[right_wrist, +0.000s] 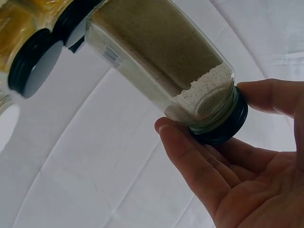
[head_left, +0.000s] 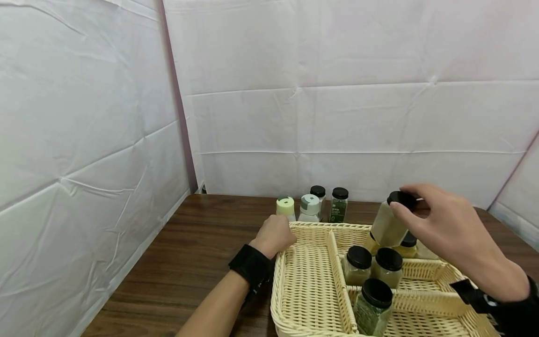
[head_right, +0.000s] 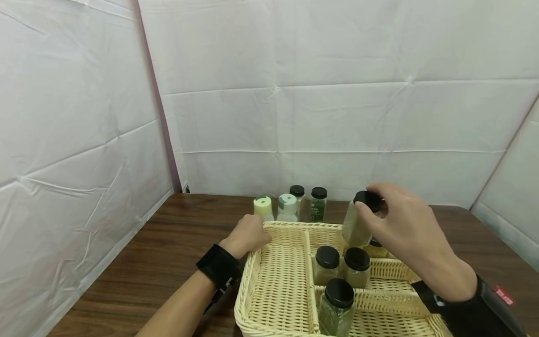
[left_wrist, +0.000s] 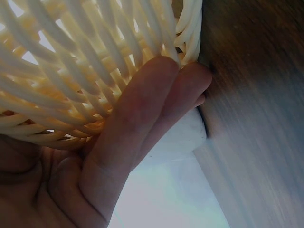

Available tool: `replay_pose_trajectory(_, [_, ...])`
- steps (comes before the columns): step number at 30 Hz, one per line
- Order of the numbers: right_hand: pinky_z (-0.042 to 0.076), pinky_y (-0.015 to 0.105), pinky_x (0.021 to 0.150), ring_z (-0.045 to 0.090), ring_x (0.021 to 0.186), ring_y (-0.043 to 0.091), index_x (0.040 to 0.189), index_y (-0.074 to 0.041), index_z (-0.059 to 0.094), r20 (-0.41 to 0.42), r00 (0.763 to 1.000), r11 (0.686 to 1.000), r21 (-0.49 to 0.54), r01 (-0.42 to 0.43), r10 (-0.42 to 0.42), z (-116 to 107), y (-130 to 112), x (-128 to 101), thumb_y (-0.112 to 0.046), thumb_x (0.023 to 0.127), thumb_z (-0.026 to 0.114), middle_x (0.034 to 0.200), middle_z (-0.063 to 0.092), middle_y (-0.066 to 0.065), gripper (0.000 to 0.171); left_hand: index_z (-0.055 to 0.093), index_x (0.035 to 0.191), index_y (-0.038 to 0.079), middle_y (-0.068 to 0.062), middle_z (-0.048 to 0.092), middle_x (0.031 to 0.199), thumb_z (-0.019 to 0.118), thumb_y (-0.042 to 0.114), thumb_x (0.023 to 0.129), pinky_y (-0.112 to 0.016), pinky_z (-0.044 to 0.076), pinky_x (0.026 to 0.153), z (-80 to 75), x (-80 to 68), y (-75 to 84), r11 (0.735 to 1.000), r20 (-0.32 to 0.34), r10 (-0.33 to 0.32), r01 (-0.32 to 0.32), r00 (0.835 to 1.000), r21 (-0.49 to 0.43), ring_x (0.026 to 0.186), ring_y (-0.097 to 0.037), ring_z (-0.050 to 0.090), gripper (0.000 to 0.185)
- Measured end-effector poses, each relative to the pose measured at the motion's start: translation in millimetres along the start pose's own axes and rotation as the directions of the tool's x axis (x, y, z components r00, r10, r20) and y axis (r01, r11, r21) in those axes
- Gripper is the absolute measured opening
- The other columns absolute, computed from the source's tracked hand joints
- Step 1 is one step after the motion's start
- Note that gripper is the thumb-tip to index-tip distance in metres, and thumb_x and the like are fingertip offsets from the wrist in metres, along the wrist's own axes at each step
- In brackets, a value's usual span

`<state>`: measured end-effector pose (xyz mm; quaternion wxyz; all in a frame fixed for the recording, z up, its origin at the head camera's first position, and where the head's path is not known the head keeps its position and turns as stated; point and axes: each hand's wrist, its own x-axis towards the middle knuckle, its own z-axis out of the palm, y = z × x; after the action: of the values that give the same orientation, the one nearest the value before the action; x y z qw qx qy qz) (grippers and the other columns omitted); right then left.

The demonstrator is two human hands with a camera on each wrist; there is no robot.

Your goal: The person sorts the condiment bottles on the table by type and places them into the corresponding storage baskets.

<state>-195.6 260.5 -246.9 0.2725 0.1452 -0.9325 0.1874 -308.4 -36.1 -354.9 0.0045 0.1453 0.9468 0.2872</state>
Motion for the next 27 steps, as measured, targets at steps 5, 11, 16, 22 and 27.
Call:
replay_pose_trajectory(5, [0.053, 0.049, 0.073, 0.072, 0.094, 0.038, 0.131, -0.001, 0.068, -0.012, 1.000, 0.999, -0.031, -0.020, 0.020, -6, 4, -9, -0.025, 0.100, 0.076, 0.116, 0.073, 0.022, 0.040, 0.042, 0.056, 0.014, 0.002, 0.031, 0.054, 0.068, -0.001, 0.093, -0.027, 0.032, 0.048, -0.2, -0.9, 0.2, 1.000, -0.002, 0.006, -0.006, 1.000, -0.007, 0.045, -0.013, 0.035, 0.048])
replay_pose_trajectory(11, [0.048, 0.027, 0.069, 0.073, 0.090, 0.039, 0.127, -0.005, 0.071, -0.038, 0.999, 0.998, -0.053, -0.034, 0.032, -16, 10, -20, -0.026, 0.098, 0.078, 0.109, 0.075, 0.019, 0.037, 0.043, 0.057, 0.014, 0.002, 0.032, 0.055, 0.069, 0.001, 0.094, -0.027, 0.032, 0.049, 0.1, -0.7, -0.3, 1.000, 0.001, 0.012, -0.012, 1.000, 0.005, 0.046, -0.013, 0.035, 0.047])
replay_pose_trajectory(16, [0.054, 0.047, 0.071, 0.073, 0.089, 0.041, 0.128, -0.003, 0.069, -0.022, 0.999, 0.996, -0.069, -0.048, 0.046, -18, 12, -23, -0.030, 0.100, 0.076, 0.108, 0.074, 0.020, 0.040, 0.043, 0.057, 0.014, 0.002, 0.031, 0.056, 0.068, 0.000, 0.093, -0.026, 0.031, 0.049, 0.2, 0.3, -2.2, 1.000, 0.001, -0.001, 0.001, 1.000, 0.010, 0.047, -0.013, 0.035, 0.047])
replay_pose_trajectory(22, [0.051, 0.034, 0.069, 0.073, 0.087, 0.040, 0.123, -0.005, 0.071, -0.040, 0.997, 0.995, -0.078, -0.064, 0.061, -20, 17, -30, -0.030, 0.099, 0.077, 0.103, 0.075, 0.018, 0.035, 0.043, 0.057, 0.014, 0.002, 0.032, 0.056, 0.068, -0.001, 0.092, -0.027, 0.031, 0.048, 1.4, -0.9, -2.0, 1.000, 0.008, -0.004, 0.004, 1.000, -0.007, 0.046, -0.013, 0.035, 0.046])
replay_pose_trajectory(27, [0.051, 0.035, 0.067, 0.072, 0.083, 0.038, 0.120, -0.001, 0.071, -0.043, 0.996, 0.992, -0.098, -0.082, 0.078, -19, 19, -35, -0.027, 0.097, 0.079, 0.100, 0.074, 0.019, 0.036, 0.043, 0.056, 0.014, 0.002, 0.032, 0.055, 0.068, -0.001, 0.092, -0.026, 0.031, 0.049, 1.7, -0.5, -1.6, 1.000, -0.009, 0.010, -0.010, 1.000, 0.002, 0.046, -0.013, 0.035, 0.046])
